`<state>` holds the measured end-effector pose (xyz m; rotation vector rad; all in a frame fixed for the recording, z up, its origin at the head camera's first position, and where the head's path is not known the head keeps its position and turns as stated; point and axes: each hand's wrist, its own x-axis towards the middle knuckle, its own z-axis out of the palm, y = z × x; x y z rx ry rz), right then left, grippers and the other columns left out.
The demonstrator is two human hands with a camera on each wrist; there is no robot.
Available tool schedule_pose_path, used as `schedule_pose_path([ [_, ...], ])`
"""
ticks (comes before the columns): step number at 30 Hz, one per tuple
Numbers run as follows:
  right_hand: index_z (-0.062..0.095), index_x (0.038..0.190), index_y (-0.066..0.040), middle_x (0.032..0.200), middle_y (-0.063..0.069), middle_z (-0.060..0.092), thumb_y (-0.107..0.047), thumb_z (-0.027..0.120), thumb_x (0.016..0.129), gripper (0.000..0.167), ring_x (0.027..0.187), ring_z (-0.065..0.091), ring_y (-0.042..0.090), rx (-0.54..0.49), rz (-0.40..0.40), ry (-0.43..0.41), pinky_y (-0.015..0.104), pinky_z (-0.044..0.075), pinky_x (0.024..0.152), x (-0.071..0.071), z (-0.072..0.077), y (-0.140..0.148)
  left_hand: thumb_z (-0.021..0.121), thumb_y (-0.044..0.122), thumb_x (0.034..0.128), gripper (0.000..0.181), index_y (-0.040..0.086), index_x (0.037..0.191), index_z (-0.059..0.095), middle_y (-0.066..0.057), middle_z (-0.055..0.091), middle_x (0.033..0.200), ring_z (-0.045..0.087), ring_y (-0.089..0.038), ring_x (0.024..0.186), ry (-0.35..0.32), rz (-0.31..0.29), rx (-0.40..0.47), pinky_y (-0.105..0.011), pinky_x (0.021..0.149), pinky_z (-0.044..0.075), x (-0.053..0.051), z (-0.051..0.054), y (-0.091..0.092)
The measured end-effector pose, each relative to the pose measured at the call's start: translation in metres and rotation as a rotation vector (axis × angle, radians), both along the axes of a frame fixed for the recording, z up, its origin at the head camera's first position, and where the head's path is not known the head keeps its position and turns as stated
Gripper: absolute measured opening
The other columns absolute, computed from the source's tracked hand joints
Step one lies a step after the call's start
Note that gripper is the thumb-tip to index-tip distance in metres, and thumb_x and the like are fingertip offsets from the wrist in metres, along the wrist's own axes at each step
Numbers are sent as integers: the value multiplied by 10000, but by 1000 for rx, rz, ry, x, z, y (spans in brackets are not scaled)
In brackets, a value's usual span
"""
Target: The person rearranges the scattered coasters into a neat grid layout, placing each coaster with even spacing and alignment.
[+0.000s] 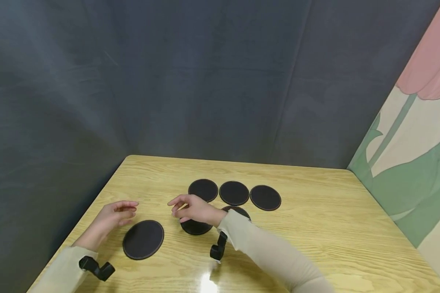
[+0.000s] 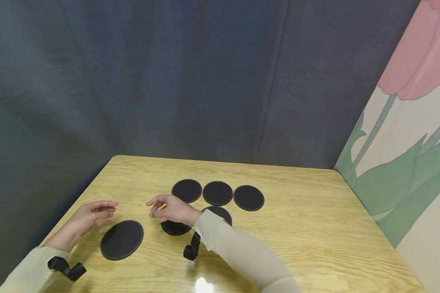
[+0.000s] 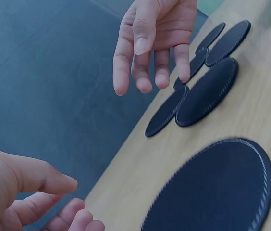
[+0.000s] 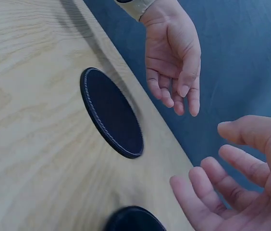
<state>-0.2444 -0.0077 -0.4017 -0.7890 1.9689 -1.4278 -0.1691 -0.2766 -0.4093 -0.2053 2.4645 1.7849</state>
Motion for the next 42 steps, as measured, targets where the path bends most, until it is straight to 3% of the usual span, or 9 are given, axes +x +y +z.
schedule_pose_path([
  [8, 594, 1260, -36, 981, 48, 588, -93, 619, 930, 336, 853, 628, 196, 92, -16, -37, 314, 575, 720, 9, -17, -16, 571, 41, 934, 391, -123, 1283, 507, -181, 606, 1148, 607, -111, 858, -77, 56, -28, -274, 712, 565, 10, -14, -9],
  [15, 604, 1233, -30, 949, 53, 564, -43, 637, 902, 332, 780, 588, 158, 90, -51, -84, 283, 571, 666, 17, -24, -23, 588, 27, 917, 389, -136, 1263, 517, -108, 627, 1049, 579, -96, 854, -132, 45, -58, -291, 717, 569, 15, -16, -15],
  [21, 588, 1262, -17, 985, 57, 561, -45, 654, 899, 370, 784, 600, 147, 89, -31, -105, 292, 588, 673, 19, -26, -26, 600, 20, 902, 391, -140, 1251, 526, -146, 613, 1096, 597, -93, 861, -153, 28, -75, -315, 730, 559, 21, -19, -18],
  [30, 590, 1259, -3, 1175, 114, 552, -36, 656, 892, 374, 909, 601, 152, 78, -25, -130, 322, 596, 704, 26, -23, -28, 620, 8, 875, 463, -136, 1299, 501, -273, 561, 1223, 619, -123, 926, -173, 11, -82, -354, 767, 575, 24, -19, -16],
  [35, 586, 1261, 19, 1168, 109, 534, -10, 640, 899, 367, 908, 613, 168, 40, -16, -184, 339, 601, 709, 29, -24, -29, 628, 9, 853, 507, -130, 1320, 489, -327, 498, 1325, 629, -180, 993, -190, 2, -73, -377, 784, 575, 27, -18, -10],
  [42, 603, 1231, 49, 1118, 110, 554, 47, 619, 897, 335, 897, 649, 208, 2, -57, -239, 361, 601, 736, 30, -29, -33, 626, 3, 847, 524, -129, 1333, 483, -310, 489, 1359, 611, -226, 1062, -195, 9, -77, -385, 790, 574, 27, -19, -5],
])
